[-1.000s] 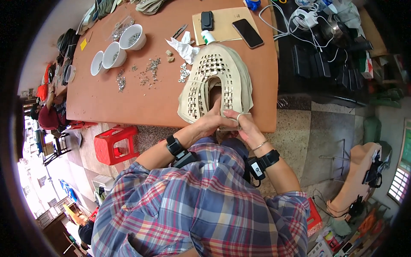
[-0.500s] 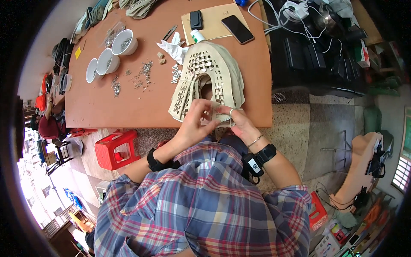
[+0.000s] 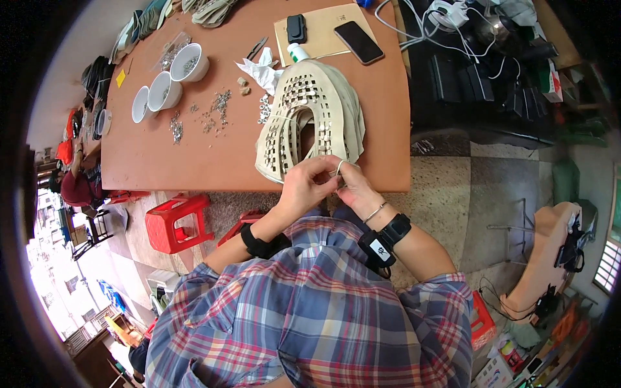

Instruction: The recorder is sorting and counting stacks of shoe upper components on a table.

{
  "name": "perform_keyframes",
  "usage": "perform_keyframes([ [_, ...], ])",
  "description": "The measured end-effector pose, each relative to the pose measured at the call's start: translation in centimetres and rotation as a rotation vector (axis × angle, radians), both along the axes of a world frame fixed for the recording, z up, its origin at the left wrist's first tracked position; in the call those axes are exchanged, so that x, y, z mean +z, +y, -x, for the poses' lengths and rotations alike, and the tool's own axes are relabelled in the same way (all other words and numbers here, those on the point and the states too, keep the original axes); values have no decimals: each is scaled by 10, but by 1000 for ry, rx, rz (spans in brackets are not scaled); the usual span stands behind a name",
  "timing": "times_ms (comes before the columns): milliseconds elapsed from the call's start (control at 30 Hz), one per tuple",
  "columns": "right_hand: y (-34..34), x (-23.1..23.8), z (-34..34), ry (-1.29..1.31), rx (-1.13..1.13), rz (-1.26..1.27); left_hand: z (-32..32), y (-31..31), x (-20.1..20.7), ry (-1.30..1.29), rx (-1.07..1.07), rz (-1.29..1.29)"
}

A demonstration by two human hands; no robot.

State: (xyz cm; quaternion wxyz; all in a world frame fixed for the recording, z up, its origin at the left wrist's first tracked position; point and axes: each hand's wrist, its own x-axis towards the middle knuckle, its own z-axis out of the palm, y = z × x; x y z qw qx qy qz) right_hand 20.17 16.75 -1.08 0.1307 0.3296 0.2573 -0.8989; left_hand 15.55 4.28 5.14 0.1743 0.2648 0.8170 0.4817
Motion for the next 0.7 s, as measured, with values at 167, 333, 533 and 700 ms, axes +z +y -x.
perform_keyframes([
  [167,13,-4,-1,122,82,53,2,-11,6,-557,-35,-213],
  [333,16,26,7,34,172,5,-12,-18,14,-1174,24,-578],
  [533,11,34,9,56,63,34,1,-44,26,-962,-85,-418],
  [700,21,29,8,35,114,51,33,-45,13,-656,-19,-133],
])
